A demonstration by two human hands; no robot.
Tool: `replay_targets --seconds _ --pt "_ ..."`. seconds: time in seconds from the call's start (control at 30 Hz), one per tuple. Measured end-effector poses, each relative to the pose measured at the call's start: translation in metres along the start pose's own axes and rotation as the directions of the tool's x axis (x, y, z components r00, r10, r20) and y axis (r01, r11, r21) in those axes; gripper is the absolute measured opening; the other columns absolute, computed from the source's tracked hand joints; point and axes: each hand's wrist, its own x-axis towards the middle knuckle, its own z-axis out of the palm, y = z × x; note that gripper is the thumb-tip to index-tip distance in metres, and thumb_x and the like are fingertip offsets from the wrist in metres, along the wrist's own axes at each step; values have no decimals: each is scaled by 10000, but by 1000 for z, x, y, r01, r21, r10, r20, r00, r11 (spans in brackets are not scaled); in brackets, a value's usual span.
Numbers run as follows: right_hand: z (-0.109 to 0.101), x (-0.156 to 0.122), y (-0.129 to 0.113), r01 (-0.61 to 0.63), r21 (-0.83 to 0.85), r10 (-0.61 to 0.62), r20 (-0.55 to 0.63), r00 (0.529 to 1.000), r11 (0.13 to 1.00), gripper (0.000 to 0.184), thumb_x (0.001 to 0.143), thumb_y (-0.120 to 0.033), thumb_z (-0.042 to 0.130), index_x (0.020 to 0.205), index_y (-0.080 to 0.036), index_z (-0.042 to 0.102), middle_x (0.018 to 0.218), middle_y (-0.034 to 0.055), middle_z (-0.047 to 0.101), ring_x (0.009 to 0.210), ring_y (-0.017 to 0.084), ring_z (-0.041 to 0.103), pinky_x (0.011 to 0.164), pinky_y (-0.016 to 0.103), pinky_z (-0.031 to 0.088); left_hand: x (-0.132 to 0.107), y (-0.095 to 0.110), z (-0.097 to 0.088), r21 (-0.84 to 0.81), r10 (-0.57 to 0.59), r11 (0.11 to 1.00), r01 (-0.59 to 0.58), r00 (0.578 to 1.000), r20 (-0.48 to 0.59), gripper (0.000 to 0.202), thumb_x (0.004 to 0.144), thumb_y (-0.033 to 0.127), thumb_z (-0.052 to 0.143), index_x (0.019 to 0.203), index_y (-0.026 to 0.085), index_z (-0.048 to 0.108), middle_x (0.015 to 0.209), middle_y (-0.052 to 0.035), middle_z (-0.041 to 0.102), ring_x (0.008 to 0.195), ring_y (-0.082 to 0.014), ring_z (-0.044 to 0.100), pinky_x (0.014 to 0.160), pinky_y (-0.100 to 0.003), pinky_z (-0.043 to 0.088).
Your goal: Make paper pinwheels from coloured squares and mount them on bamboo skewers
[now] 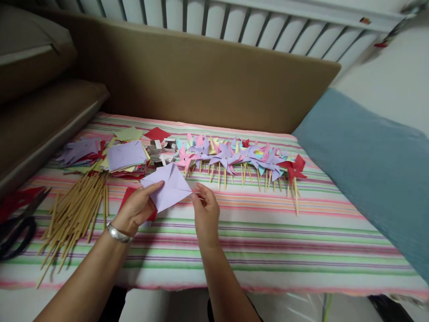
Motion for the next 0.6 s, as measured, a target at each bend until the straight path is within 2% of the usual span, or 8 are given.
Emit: replay_targets --seconds 0.07,0.13,0.2,0.27,0.37,0.47,0.53,0.6 --pt "-2 4 0 -146 154 146 11 989 977 310 705 -312 664 1001 -225 632 963 46 658 839 170 600 713 307 476 1 -1 -2 0 -12 1000 12 1000 19 338 630 164 739 960 164 668 957 -59 715 785 -185 668 662 -263 529" --pt "-1 4 -1 -268 275 255 83 963 923 315 694 -366 675 965 -210 633 915 48 655 772 159 601 646 286 469 2 -2 -4 -4 -5 1000 5 1000 22 334 639 178 737 966 179 668 952 -42 716 770 -174 668 650 -255 530" --pt "2 3 -1 -352 340 315 160 936 872 316 674 -393 692 918 -202 631 850 40 647 715 153 596 600 273 457 3 -4 -3 -6 10 1000 -10 1000 28 346 638 185 739 976 187 667 952 -31 716 766 -163 668 643 -243 528" --pt "5 1 -1 -359 348 308 194 931 866 270 648 -367 715 833 -192 626 750 17 622 639 134 564 558 253 432 1 -6 -1 3 16 1000 -16 999 47 372 631 198 747 993 190 663 950 -27 715 760 -158 667 639 -240 525" --pt "6 2 -1 -239 266 205 147 968 934 172 670 -320 690 743 -183 615 595 -28 534 516 95 453 496 230 369 -3 -9 5 20 24 999 -26 996 83 388 618 223 759 991 191 660 945 -29 712 772 -161 661 647 -244 516" --pt "1 3 -5 -18 52 16 37 999 998 113 742 -308 623 784 -202 627 609 -25 535 529 110 455 510 245 377 -6 -17 10 40 22 999 -27 992 121 303 619 261 760 890 167 663 898 -42 703 796 -167 650 699 -261 501" --pt "-3 3 -9 173 -135 -174 0 985 976 86 781 -290 589 816 -224 633 710 4 586 628 143 522 583 272 427 -6 -22 11 39 -3 999 -1 995 97 239 635 292 750 805 164 641 853 -43 688 807 -164 644 755 -277 493" --pt "-7 2 -12 358 -278 -365 28 931 891 80 810 -253 561 832 -237 637 813 31 615 752 173 565 670 300 460 -6 -25 11 18 -42 999 42 999 28 221 670 327 724 790 176 618 866 -49 674 834 -163 639 806 -295 487"
